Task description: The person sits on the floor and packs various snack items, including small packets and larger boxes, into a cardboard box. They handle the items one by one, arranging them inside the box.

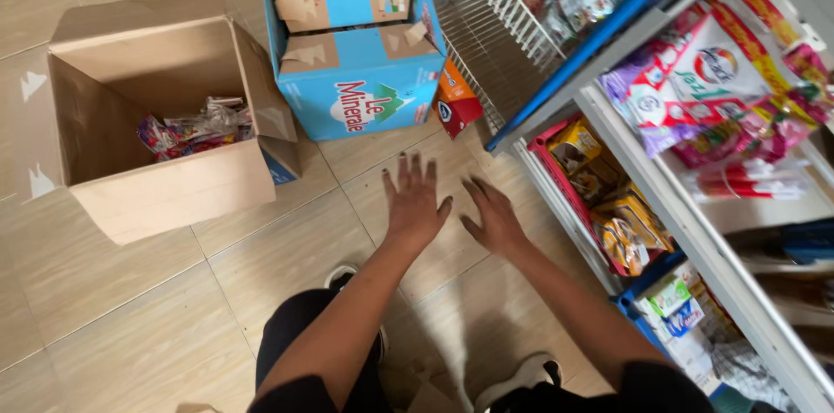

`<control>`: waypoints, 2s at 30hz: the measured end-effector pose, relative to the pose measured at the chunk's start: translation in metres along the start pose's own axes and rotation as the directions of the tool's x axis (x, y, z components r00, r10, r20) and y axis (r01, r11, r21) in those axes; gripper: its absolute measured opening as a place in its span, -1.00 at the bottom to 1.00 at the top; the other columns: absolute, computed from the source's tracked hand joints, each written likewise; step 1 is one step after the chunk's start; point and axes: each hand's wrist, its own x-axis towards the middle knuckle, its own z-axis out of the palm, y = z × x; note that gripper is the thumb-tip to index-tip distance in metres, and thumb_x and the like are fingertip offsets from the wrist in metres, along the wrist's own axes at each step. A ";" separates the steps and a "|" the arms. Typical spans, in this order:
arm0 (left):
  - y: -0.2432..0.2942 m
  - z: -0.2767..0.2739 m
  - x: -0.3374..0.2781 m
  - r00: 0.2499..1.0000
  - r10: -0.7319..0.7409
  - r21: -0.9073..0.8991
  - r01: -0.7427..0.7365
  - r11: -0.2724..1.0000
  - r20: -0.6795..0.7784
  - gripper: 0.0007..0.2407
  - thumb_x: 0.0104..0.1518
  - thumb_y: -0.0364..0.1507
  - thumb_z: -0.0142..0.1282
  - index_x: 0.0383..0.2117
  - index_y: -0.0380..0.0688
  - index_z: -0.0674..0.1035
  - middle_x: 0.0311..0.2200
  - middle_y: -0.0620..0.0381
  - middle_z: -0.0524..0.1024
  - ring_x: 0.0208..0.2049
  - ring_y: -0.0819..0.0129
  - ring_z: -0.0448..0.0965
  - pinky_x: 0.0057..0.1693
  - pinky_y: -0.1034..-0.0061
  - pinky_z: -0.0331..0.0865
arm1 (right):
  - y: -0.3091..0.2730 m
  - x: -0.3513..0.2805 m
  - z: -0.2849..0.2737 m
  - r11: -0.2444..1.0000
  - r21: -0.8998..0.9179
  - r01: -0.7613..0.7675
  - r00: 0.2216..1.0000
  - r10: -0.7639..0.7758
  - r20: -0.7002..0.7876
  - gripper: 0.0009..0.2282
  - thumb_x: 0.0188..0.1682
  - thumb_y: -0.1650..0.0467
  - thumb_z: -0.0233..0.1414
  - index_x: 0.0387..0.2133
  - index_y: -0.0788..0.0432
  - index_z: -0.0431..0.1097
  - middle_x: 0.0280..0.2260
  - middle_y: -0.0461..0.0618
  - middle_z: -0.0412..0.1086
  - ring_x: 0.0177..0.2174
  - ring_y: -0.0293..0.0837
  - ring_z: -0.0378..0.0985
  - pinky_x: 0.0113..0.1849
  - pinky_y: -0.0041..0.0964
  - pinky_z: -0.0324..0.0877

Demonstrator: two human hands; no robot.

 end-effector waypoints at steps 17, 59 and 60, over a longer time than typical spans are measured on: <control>-0.076 -0.022 0.009 0.977 -0.195 -0.097 0.187 0.978 -0.091 -0.34 0.12 -0.07 0.05 0.29 -0.24 0.28 0.36 -0.36 0.01 0.41 -0.27 -0.15 0.33 -0.36 -0.26 | 0.068 0.364 0.098 0.879 -0.452 0.152 0.987 -0.114 0.111 -0.74 -0.20 0.34 0.31 -0.26 0.16 0.57 -0.22 0.11 0.52 -0.15 0.11 0.57 -0.15 0.00 0.46; -0.033 0.077 -0.010 0.873 0.238 -0.015 -0.257 0.966 0.427 -0.45 0.05 0.01 0.08 0.13 0.01 0.52 0.07 -0.06 0.55 0.08 -0.04 0.54 0.13 -0.01 0.40 | -0.071 -0.226 0.067 0.861 -0.501 -0.092 0.993 0.118 0.020 -0.88 -0.11 0.31 0.08 -0.39 0.05 0.50 -0.38 -0.06 0.46 -0.32 -0.04 0.53 -0.23 -0.01 0.29; -0.031 0.089 -0.015 0.863 0.209 0.027 -0.249 0.968 0.459 -0.46 0.07 0.01 0.08 0.11 -0.03 0.54 0.04 -0.12 0.55 0.05 -0.07 0.56 0.12 0.01 0.42 | -0.074 -0.225 0.068 0.838 -0.536 -0.098 0.994 0.111 -0.009 -0.86 -0.12 0.30 0.09 -0.35 0.03 0.50 -0.37 -0.06 0.46 -0.32 -0.05 0.53 -0.22 0.00 0.28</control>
